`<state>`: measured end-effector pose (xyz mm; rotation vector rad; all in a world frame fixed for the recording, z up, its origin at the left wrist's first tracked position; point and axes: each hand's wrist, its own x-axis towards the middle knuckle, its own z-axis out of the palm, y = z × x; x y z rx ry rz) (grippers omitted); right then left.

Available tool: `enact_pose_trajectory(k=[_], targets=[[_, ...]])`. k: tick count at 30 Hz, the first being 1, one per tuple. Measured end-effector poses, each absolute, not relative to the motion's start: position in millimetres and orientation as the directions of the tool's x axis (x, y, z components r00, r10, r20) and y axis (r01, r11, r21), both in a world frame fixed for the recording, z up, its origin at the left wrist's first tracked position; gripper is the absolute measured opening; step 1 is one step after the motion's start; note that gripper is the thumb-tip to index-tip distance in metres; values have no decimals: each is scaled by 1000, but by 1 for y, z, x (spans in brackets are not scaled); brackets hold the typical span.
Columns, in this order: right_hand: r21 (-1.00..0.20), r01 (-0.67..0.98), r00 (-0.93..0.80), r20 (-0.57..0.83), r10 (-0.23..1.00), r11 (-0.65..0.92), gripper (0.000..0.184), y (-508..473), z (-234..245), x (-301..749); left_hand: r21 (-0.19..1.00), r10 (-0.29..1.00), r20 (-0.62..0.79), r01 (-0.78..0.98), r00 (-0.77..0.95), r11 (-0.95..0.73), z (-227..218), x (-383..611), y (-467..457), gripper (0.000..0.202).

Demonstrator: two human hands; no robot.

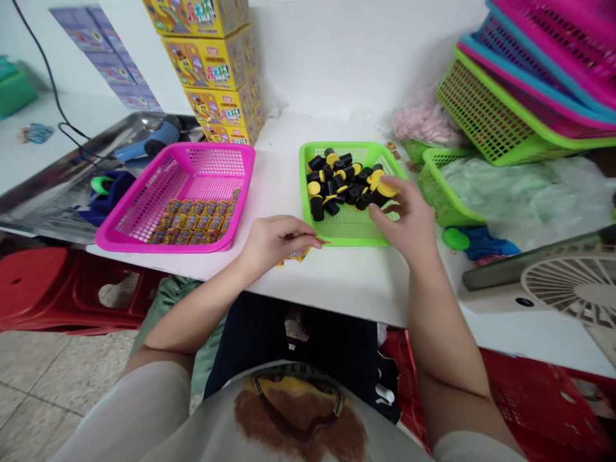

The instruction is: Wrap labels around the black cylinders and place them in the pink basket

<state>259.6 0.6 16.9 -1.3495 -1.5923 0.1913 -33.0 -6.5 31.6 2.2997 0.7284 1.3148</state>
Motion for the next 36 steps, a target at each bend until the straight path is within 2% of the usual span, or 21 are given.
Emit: enact_pose_trajectory(k=[2, 4, 8, 10, 12, 16, 18, 24, 31, 36], targets=[[-679, 608, 112, 586, 802, 412, 47, 3, 11, 254, 576, 568, 689, 136, 451, -806, 39, -15, 5, 23], [-711, 543, 131, 596, 792, 446, 46, 7, 5, 251, 569, 553, 699, 117, 453, -814, 39, 2, 21, 20], [-768, 387, 159, 600, 784, 510, 46, 10, 0, 246, 574, 581, 699, 157, 417, -804, 18, 16, 46, 44], [-784, 318, 175, 601, 779, 533, 45, 7, 3, 241, 554, 580, 694, 198, 426, -809, 4, 12, 49, 48], [-786, 270, 187, 609, 770, 556, 45, 2, 6, 234, 485, 525, 728, 211, 441, -849, -7, 6, 49, 51], [-782, 198, 173, 621, 765, 590, 45, -11, 12, 220, 272, 282, 837, 92, 468, -958, -16, -1, 51, 62], [-790, 172, 189, 613, 767, 588, 45, -14, 13, 217, 236, 239, 831, 70, 502, -969, -18, -1, 55, 65], [-865, 114, 210, 502, 839, 489, 49, -18, 19, 215, 298, 354, 732, 195, 581, -935, -28, 3, 61, 46], [-874, 135, 192, 486, 853, 468, 52, -16, 18, 217, 331, 322, 830, 64, 454, -942, -38, 10, 64, 63], [-870, 224, 133, 474, 870, 439, 55, -16, 18, 219, 416, 431, 818, 127, 380, -901, -47, 13, 66, 62]])
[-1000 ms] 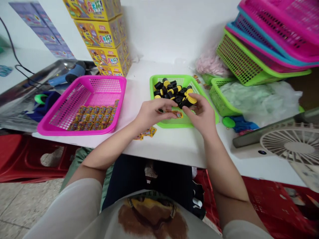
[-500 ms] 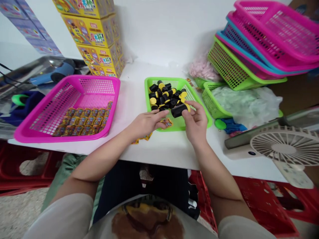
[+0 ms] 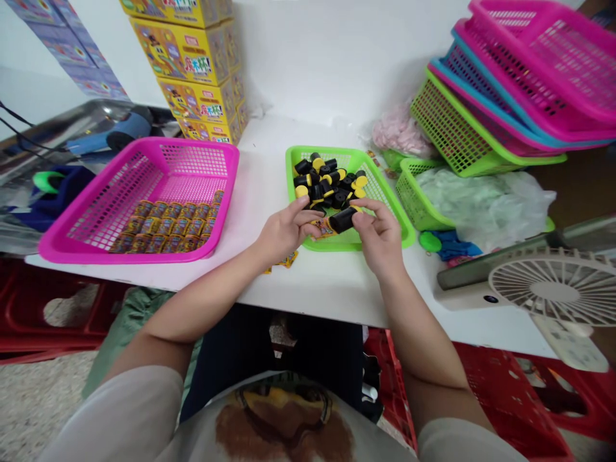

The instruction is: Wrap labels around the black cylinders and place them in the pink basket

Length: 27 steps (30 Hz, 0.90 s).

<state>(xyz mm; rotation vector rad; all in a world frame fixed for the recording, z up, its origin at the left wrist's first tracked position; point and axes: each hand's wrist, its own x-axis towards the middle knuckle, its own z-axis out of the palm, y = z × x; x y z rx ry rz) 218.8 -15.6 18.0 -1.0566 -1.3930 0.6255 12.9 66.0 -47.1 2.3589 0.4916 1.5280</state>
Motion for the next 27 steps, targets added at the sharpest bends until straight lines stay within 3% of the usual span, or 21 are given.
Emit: enact_pose_trajectory(k=[9, 15, 21, 25, 27], targets=[[-760, 280, -60, 596, 801, 586, 35, -22, 14, 219, 569, 512, 684, 59, 520, -820, -27, 10, 54, 79], [-734, 340, -219, 546, 809, 588, 47, -29, 18, 219, 654, 538, 668, -60, 514, -754, -18, 10, 35, 94], [-780, 276, -52, 572, 819, 562, 37, -25, 12, 214, 650, 580, 689, -17, 435, -760, -24, 15, 34, 92], [-805, 298, 97, 560, 823, 513, 51, -19, 4, 214, 666, 635, 669, 68, 386, -743, -24, 17, 32, 98], [-762, 346, 109, 612, 783, 547, 58, -19, 3, 215, 677, 663, 669, 93, 334, -730, -20, 17, 30, 106]])
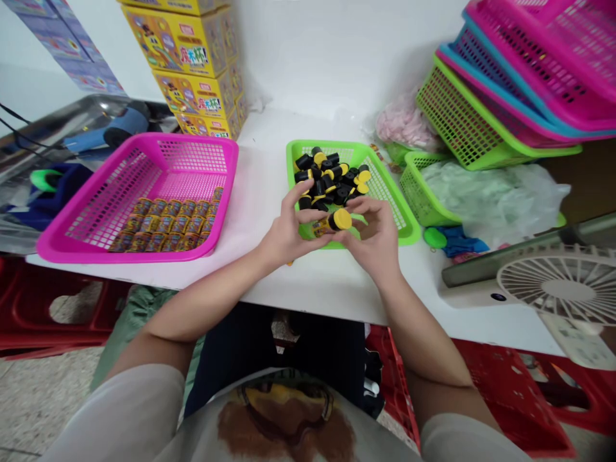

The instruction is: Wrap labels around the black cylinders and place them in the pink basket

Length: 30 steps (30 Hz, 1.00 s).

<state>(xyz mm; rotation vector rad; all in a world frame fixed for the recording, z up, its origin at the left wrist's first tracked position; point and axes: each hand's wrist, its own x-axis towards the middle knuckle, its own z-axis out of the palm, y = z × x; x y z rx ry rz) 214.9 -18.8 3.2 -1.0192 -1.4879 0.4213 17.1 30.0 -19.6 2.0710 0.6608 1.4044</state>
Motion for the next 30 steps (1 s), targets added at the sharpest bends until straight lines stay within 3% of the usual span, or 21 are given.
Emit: enact_pose_trajectory(k=[5, 8, 12, 17, 22, 26, 30], targets=[[-400, 585, -228, 753, 617, 705, 60, -22, 5, 212, 789, 746, 590, -24, 309, -614, -4, 16, 23, 116], [-273, 637, -270, 797, 540, 721, 66, -26, 1, 204, 853, 755, 519, -195, 400, -483, 2, 15, 21, 106], [-272, 617, -237, 830, 504, 738, 73, -35, -2, 191, 921, 644, 381, -338, 664, -196, 4, 15, 16, 80], [-183, 646, -249, 867, 431, 741, 74, -50, 3, 177, 951, 406, 240, -297, 882, 85, 7, 11, 11, 90], [-181, 568, -237, 898, 370, 803, 80, -53, 4, 175, 945, 358, 235, -298, 904, 132, 7, 5, 11, 89], [-181, 551, -242, 900, 363, 815, 75, -51, 0, 179, 956, 309, 208, -260, 928, 138, 2, 6, 12, 99], [-313, 580, -293, 781, 551, 752, 64, -54, -8, 185, 964, 368, 225, -261, 902, 50, -1, 6, 13, 97]])
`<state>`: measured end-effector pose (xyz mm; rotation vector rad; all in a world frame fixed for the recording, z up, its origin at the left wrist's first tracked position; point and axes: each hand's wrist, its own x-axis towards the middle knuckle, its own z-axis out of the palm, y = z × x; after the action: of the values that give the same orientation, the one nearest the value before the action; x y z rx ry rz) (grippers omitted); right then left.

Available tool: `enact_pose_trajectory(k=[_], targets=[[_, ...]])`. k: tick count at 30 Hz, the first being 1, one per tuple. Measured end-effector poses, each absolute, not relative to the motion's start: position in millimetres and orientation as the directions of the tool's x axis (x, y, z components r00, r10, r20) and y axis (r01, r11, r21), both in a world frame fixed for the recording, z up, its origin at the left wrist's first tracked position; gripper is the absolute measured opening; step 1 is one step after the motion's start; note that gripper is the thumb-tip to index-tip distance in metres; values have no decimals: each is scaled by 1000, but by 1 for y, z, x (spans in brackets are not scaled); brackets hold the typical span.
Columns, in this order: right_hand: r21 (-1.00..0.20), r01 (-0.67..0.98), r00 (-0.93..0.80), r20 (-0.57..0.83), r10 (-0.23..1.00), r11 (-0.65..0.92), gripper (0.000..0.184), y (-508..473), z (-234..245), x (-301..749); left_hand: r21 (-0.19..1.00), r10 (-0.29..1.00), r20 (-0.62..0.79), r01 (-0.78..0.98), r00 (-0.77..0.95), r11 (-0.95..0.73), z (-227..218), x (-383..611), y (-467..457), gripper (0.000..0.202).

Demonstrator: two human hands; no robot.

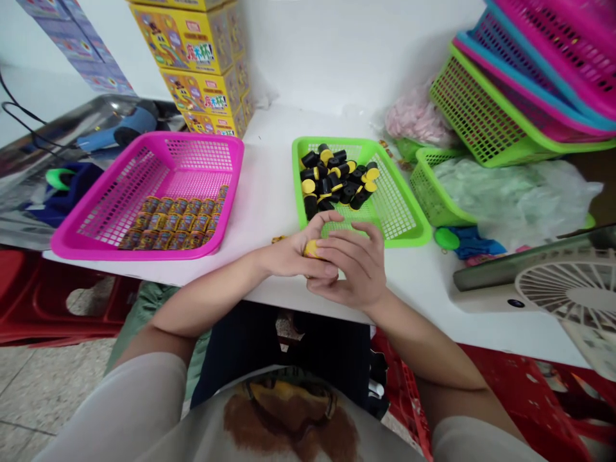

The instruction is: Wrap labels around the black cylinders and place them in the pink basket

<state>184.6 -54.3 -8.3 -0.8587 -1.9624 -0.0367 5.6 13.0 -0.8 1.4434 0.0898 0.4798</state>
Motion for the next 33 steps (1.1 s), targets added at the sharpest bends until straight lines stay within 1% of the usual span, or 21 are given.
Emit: enact_pose_trajectory(k=[2, 3, 4, 5, 7, 9, 10, 12, 14, 16, 17, 19, 21, 22, 23, 24, 26, 27, 28, 30, 33], targets=[[-381, 615, -305, 692, 655, 690, 55, -57, -14, 188, 964, 385, 245, -265, 890, -1, 2, 3, 12, 90], [-383, 633, -311, 670, 674, 673, 52, -57, -16, 189, 966, 384, 242, -257, 891, -13, 3, 2, 12, 87], [-354, 652, -318, 676, 665, 671, 50, -58, -17, 191, 969, 383, 233, -246, 894, -16, 5, 1, 11, 86], [-292, 673, -324, 710, 625, 680, 50, -58, -18, 192, 972, 388, 222, -234, 895, -15, 7, 0, 10, 86], [-112, 724, -337, 803, 491, 680, 48, -58, -16, 193, 975, 403, 214, -223, 890, -24, 9, -1, 8, 89], [54, 764, -362, 860, 359, 643, 41, -56, -12, 192, 971, 413, 233, -232, 880, -55, 10, -1, 8, 87], [107, 774, -372, 874, 311, 624, 36, -55, -9, 192, 968, 410, 247, -238, 878, -74, 10, 0, 9, 84], [154, 772, -375, 894, 247, 617, 25, -51, -4, 189, 959, 414, 284, -252, 865, -131, 11, 1, 11, 78], [163, 750, -355, 917, 182, 641, 22, -47, 0, 187, 933, 454, 353, -272, 818, -236, 15, 1, 13, 77], [170, 747, -333, 932, 141, 643, 27, -41, 1, 187, 893, 530, 428, -254, 732, -371, 24, -1, 13, 73], [172, 754, -325, 936, 132, 634, 32, -39, 2, 188, 874, 568, 451, -211, 689, -438, 30, -4, 11, 66], [161, 765, -308, 942, 136, 623, 45, -34, 2, 194, 836, 620, 460, -74, 636, -544, 46, -14, 3, 45], [117, 779, -286, 941, 183, 616, 56, -30, 2, 204, 790, 662, 446, 83, 602, -607, 65, -31, -4, 29], [77, 803, -262, 936, 235, 591, 58, -27, 3, 211, 765, 683, 442, 153, 582, -626, 74, -42, -5, 26], [23, 849, -223, 921, 319, 528, 54, -24, 3, 219, 741, 708, 434, 226, 557, -632, 82, -54, -3, 27], [-43, 903, -157, 893, 422, 427, 45, -20, 4, 226, 716, 739, 421, 308, 525, -627, 89, -68, 3, 30], [-185, 962, 29, 799, 600, 200, 27, -11, 3, 240, 656, 816, 370, 498, 443, -568, 98, -99, 27, 33], [-245, 962, 108, 752, 650, 123, 24, -7, 2, 246, 624, 856, 339, 588, 391, -516, 99, -116, 44, 33], [-294, 952, 162, 713, 683, 81, 23, -2, 1, 251, 596, 894, 300, 667, 332, -448, 97, -132, 63, 33], [-350, 933, 179, 651, 738, 83, 23, 8, 0, 259, 552, 941, 232, 763, 246, -335, 88, -163, 104, 38], [-360, 923, 71, 508, 858, 136, 25, 18, 1, 263, 517, 946, 154, 793, 286, -324, 69, -193, 149, 47]])
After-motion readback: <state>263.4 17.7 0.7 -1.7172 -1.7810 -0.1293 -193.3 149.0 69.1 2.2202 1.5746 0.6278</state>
